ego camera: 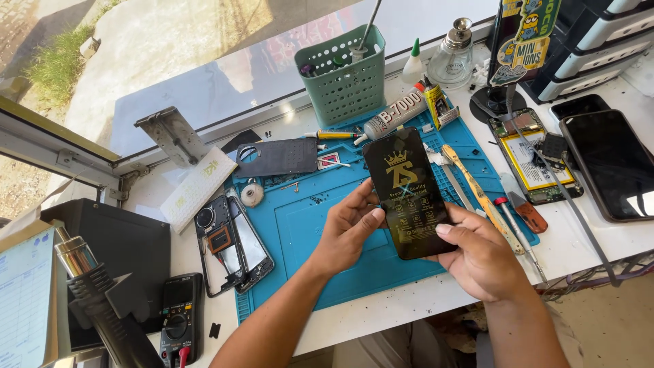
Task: Repairing a mobile phone by cleaning the frame with a brush and assembling components.
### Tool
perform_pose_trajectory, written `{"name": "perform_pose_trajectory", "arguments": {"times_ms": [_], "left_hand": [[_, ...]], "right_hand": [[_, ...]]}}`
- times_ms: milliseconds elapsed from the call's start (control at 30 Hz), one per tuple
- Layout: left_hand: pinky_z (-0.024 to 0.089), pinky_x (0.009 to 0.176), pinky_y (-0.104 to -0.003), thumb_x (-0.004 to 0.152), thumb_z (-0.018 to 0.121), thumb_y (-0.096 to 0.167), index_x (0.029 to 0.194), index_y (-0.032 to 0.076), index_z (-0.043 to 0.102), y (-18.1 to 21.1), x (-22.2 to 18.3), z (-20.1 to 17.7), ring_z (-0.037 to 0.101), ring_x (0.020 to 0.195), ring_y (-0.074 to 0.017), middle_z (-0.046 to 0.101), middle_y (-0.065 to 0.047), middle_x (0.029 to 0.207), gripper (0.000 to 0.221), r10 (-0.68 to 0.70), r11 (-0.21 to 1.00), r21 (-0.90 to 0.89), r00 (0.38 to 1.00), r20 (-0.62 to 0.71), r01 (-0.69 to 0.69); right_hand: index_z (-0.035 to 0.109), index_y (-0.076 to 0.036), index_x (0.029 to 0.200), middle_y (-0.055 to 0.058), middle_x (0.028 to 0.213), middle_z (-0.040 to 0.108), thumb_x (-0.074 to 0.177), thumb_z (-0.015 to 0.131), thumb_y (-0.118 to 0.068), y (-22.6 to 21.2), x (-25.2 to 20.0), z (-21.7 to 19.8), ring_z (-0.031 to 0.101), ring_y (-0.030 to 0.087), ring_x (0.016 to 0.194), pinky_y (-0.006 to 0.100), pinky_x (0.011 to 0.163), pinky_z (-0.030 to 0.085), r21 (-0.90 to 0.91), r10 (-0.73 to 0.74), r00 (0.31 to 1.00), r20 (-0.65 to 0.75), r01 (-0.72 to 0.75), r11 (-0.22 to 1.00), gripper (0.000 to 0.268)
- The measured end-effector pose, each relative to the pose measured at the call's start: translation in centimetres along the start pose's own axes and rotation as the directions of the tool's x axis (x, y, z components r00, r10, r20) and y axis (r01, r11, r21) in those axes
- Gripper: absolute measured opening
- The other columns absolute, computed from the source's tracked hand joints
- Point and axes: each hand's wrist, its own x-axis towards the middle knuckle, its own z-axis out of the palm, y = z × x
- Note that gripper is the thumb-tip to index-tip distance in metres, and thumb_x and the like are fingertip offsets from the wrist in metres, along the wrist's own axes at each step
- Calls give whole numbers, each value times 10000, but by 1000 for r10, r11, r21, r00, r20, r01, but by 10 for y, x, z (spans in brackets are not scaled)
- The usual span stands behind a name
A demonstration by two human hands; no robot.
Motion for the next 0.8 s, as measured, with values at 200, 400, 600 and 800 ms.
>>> {"name": "perform_pose_trajectory", "arguments": {"times_ms": [200,400,600,800], "left_hand": [[488,1186,-388,1049,594,171,1589,-29,295,-3,-4,-2,486,1430,-265,506,-167,1518,649,110,991,76,993,-43,-107],[464,1212,-385,1070,569,209,1594,-27,302,10,-3,2,462,1464,-266,489,-160,1548,633,118,991,67,993,13,-118],[509,1134,-355,1081,562,185,1604,-22,301,6,-5,1,499,1411,-239,507,-158,1538,620,134,989,54,991,31,-135],[487,1164,-353,1079,554,168,1603,-21,283,5,-5,1,450,1475,-264,447,-183,1590,620,121,991,44,992,41,-123]], "right_hand": [[461,29,1477,314,1303,636,855,496,-6,9,11,-7,632,541,1128,733,894,523,175,21,980,198,-56,983,624],[403,-2,1496,321,1300,656,902,588,-3,17,14,-16,660,584,1147,738,861,579,258,-112,881,460,-12,966,622],[354,34,1513,324,1336,632,912,617,-19,15,10,-14,647,586,1163,710,869,583,294,-141,841,522,-22,956,658],[389,71,1486,336,1290,650,895,643,-67,14,10,-15,662,585,1133,691,841,602,263,-138,863,486,6,965,658]]}}
